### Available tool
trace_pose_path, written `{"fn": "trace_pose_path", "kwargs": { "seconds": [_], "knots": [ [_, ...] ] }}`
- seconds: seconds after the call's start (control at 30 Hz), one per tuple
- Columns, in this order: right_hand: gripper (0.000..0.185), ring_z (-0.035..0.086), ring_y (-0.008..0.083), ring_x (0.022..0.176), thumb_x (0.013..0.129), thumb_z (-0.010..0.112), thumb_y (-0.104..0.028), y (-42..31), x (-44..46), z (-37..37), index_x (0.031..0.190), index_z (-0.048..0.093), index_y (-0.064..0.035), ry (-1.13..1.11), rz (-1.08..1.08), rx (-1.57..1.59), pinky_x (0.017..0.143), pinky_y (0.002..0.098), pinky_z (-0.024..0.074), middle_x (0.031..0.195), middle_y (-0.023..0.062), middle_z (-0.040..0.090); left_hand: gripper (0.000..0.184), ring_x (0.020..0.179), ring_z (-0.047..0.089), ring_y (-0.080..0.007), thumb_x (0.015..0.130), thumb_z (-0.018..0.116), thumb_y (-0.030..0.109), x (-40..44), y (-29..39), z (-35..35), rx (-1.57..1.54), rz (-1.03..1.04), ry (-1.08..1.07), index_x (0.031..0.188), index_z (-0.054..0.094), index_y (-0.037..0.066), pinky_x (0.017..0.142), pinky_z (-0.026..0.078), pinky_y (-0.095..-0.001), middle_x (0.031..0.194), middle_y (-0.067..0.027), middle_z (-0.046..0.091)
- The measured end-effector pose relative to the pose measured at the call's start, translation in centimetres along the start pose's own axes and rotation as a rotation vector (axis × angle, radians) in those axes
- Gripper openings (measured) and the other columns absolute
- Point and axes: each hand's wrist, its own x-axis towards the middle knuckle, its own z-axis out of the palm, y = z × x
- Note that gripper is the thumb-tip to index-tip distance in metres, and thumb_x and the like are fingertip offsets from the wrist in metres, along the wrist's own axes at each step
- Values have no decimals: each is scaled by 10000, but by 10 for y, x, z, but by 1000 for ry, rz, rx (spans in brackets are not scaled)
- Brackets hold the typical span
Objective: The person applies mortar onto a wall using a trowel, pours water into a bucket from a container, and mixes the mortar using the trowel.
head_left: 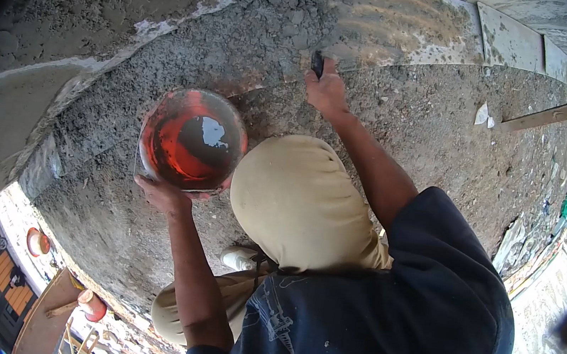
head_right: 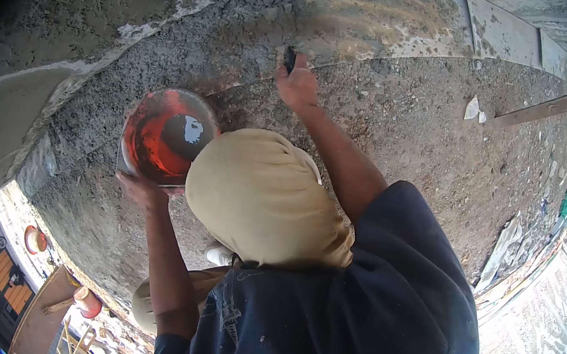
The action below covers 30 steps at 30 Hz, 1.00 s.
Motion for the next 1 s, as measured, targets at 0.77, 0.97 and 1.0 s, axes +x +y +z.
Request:
{"fn": "trace_pose_path", "kwargs": {
  "seconds": [0.77,0.97,1.0],
  "knots": [
    [565,687,430,858,907,591,-227,-67,3,-55,1404,394,-44,-249,-372,-613,705,536,539,900,262,679,809,1295,477,-408,1034,265,550,15,-20,4,-193,-35,-28,1414,382,-155,1104,361,-454,1445,-320,420],
    [485,697,384,775,905,596,-249,25,91,-108,1304,428,-31,108,100,115,647,482,549,900,254,682,806,1320,456,-412,1033,254,552,21,-25,-1,-242,-128,-49,1438,358,-137,1109,359,-462,1468,-314,397],
    [494,697,370,760,911,582,-258,25,109,-111,1315,426,-22,86,257,344,636,464,549,911,254,684,804,1326,450,-412,1033,253,551,19,-25,-1,-240,-151,-61,1443,353,-133,1109,359,-464,1473,-313,393]
  ]
}}
